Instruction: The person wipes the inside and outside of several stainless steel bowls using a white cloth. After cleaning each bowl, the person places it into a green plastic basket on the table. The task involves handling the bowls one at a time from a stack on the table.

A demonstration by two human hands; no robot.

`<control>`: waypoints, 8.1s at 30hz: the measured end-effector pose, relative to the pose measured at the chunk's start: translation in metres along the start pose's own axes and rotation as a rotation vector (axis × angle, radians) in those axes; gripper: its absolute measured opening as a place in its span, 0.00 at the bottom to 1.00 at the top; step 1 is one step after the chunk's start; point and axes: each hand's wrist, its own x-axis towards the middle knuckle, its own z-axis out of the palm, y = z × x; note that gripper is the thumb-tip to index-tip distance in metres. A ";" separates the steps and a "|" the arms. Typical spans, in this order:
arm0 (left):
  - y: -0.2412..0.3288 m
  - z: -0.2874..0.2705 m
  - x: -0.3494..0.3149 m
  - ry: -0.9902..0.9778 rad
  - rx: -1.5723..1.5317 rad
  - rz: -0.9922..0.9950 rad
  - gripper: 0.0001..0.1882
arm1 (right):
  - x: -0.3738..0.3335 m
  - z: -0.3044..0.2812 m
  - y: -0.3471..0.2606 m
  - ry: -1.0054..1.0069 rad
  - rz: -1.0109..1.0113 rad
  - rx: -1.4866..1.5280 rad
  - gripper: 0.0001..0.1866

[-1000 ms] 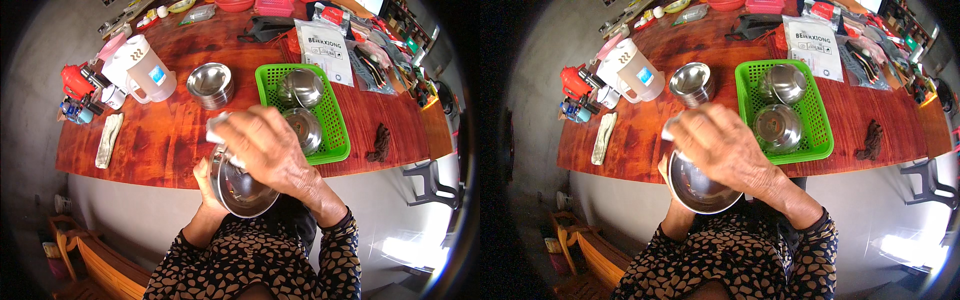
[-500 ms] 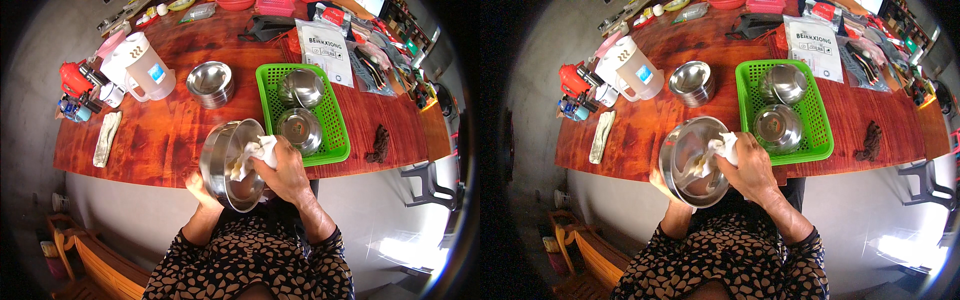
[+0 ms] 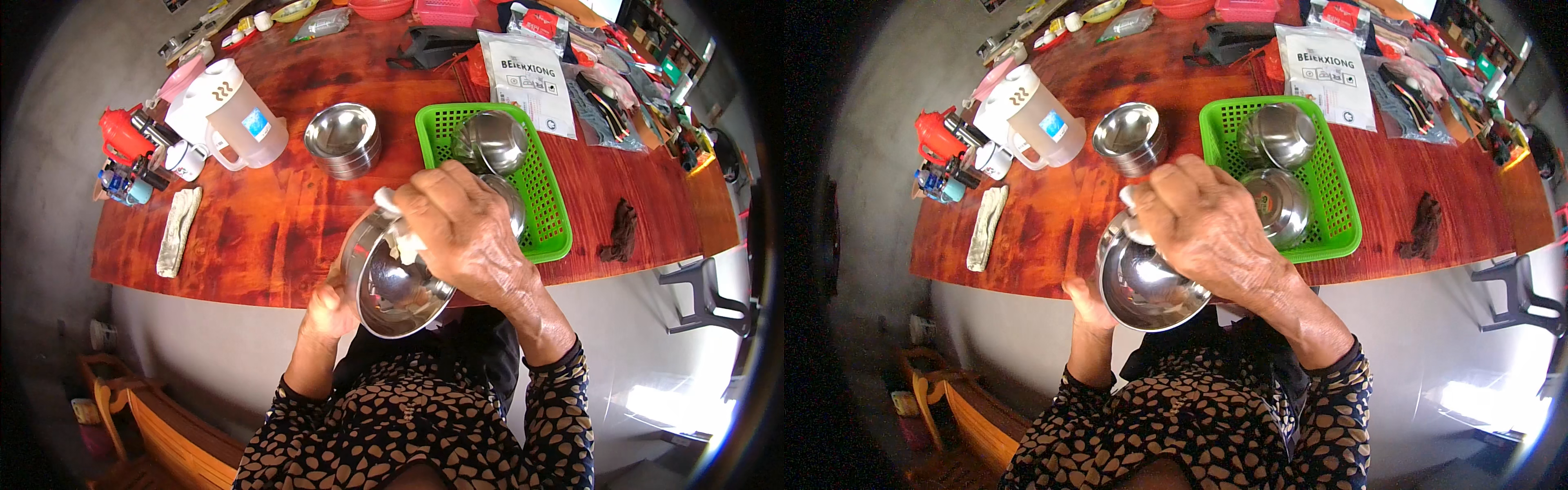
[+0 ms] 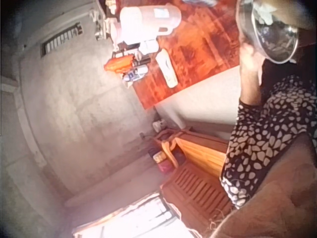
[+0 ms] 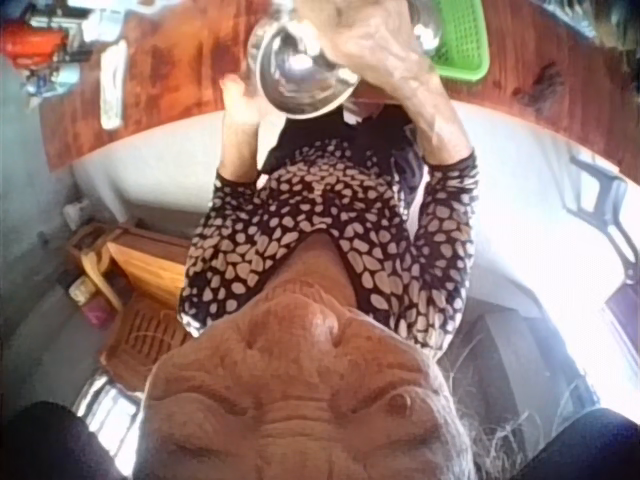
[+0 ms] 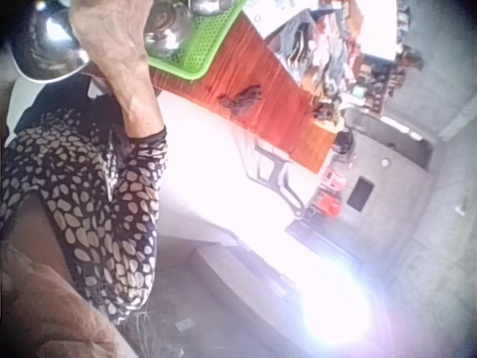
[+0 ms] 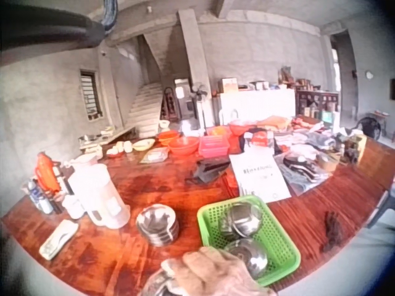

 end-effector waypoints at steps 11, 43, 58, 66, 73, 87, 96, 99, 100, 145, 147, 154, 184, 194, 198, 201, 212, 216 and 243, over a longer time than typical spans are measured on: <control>-0.017 -0.005 0.013 0.052 0.151 0.166 0.58 | -0.025 0.023 0.008 0.014 0.467 0.197 0.19; -0.014 -0.021 0.019 -0.151 0.036 0.403 0.62 | -0.046 0.000 -0.034 -0.180 0.177 -0.106 0.23; -0.050 -0.074 -0.004 -0.155 -0.118 0.107 0.55 | -0.040 0.014 -0.038 -0.149 0.233 0.198 0.22; -0.048 -0.072 -0.009 -0.134 -0.071 0.038 0.59 | -0.046 0.004 -0.043 -0.246 0.365 1.108 0.21; -0.037 -0.053 -0.007 -0.074 0.042 0.098 0.63 | -0.054 -0.008 -0.036 -0.345 0.078 0.681 0.23; -0.022 0.002 0.005 0.093 0.165 0.312 0.62 | -0.048 -0.024 -0.021 -0.059 0.215 -0.149 0.15; -0.020 0.002 0.012 0.043 0.202 0.335 0.58 | -0.057 -0.006 -0.029 -0.326 0.108 -0.017 0.09; -0.023 0.003 0.012 0.077 0.190 0.314 0.58 | -0.060 -0.011 -0.024 -0.235 0.195 -0.224 0.06; -0.024 0.006 0.015 0.085 0.187 0.351 0.58 | -0.062 -0.011 -0.020 -0.196 0.239 -0.273 0.06; -0.033 0.014 0.013 0.260 0.199 0.465 0.48 | -0.064 0.005 -0.074 -0.047 0.535 0.556 0.17; -0.032 0.013 0.010 0.262 0.292 0.490 0.49 | -0.056 0.004 -0.076 -0.040 0.582 0.660 0.16; -0.037 0.014 0.014 0.291 0.320 0.572 0.49 | -0.029 -0.003 -0.079 0.021 0.935 0.830 0.14; -0.027 0.016 0.016 0.350 0.516 0.688 0.48 | -0.041 0.007 -0.067 0.053 0.719 0.795 0.16; -0.011 0.019 0.010 0.370 -0.125 0.260 0.33 | -0.077 0.021 -0.046 -0.030 0.114 0.222 0.21; -0.008 0.014 0.015 0.275 -0.167 0.174 0.33 | -0.074 0.007 -0.035 -0.105 0.035 0.183 0.18; -0.011 0.011 0.018 0.243 -0.269 0.102 0.30 | -0.069 0.001 -0.035 -0.123 0.011 0.249 0.15; -0.004 0.018 -0.001 -0.099 1.640 1.059 0.24 | -0.048 -0.031 -0.022 -0.322 -0.086 0.271 0.15; 0.003 0.012 0.002 -0.195 1.628 1.033 0.24 | -0.046 -0.043 -0.017 -0.337 -0.087 0.266 0.15; -0.023 -0.004 0.007 0.268 1.078 0.979 0.33 | -0.048 0.019 -0.006 0.332 1.003 0.822 0.23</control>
